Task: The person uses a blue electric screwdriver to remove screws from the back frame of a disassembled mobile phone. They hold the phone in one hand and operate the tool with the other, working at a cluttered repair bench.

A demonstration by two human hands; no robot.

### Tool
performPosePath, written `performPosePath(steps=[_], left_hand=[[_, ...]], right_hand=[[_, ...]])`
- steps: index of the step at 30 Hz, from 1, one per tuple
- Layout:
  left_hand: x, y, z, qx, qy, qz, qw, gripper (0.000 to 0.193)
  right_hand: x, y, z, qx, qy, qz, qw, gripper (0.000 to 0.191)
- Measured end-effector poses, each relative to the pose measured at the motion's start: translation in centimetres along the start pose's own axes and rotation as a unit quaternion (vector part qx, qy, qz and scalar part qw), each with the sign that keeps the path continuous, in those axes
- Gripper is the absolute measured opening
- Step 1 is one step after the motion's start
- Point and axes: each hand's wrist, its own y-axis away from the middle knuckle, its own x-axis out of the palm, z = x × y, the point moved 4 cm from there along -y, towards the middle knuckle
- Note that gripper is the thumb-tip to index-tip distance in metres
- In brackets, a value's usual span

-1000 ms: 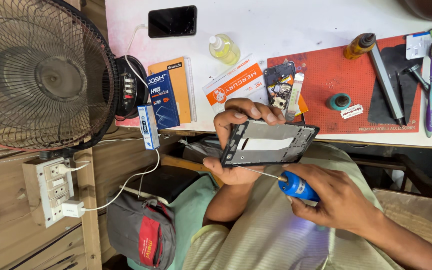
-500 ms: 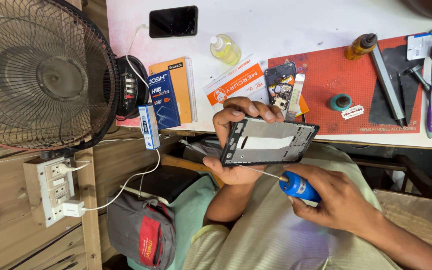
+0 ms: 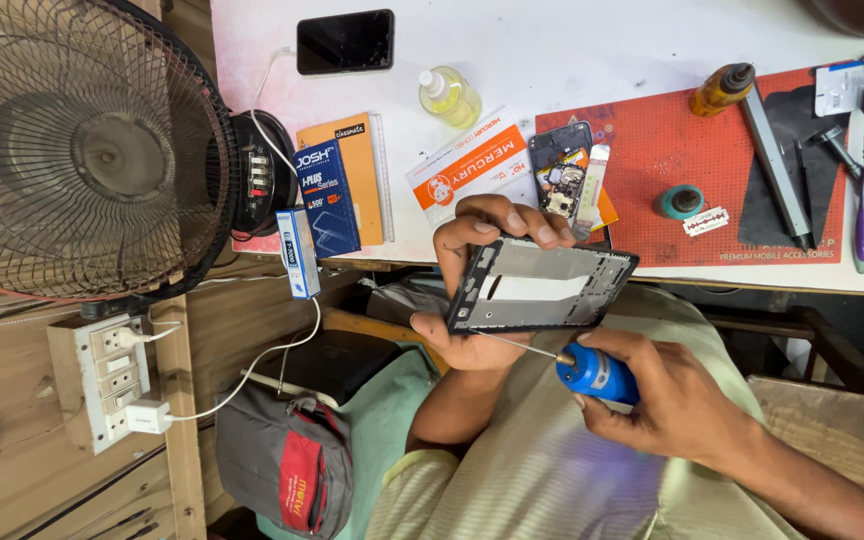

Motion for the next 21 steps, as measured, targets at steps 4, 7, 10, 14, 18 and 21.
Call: performPosePath(steps=[4,7,10,14,18,21], left_hand=[[0.03,0.02,0.05,0.003,-0.007,-0.002,1.0,0.073],[0.03,0.05,0.01,0.012,-0.013,-0.006,1.0,0.074],[0.0,0.04,0.02,0.015,-0.014,-0.006,1.0,0.074],[-0.05,0.02,-0.02,0.015,-0.016,-0.005,1.0,0.074],[0.01,0.01,0.13,0.02,-0.007,-0.01,1.0,0.074],[0.07,0.03,0.24,0.025,-0.005,-0.013,1.0,0.074]], right_hand=[[0.12,-0.02,0.02,-0.01,-0.006,0.004,1.0,0.064],[0.13,-0.1,0.18,-0.018,-0.014,0.005,1.0,0.064],[0.18,-0.16,0.14,-0.01,-0.01,0.01,1.0,0.064],[0.26,-0.15,0.17,-0.015,-0.009,0.007,1.0,0.064],[0.34,-0.11,0.09,-0.001,-0.003,0.011,1.0,0.064],[0.32,-0.16,0.16,-0.011,-0.006,0.01,1.0,0.063]])
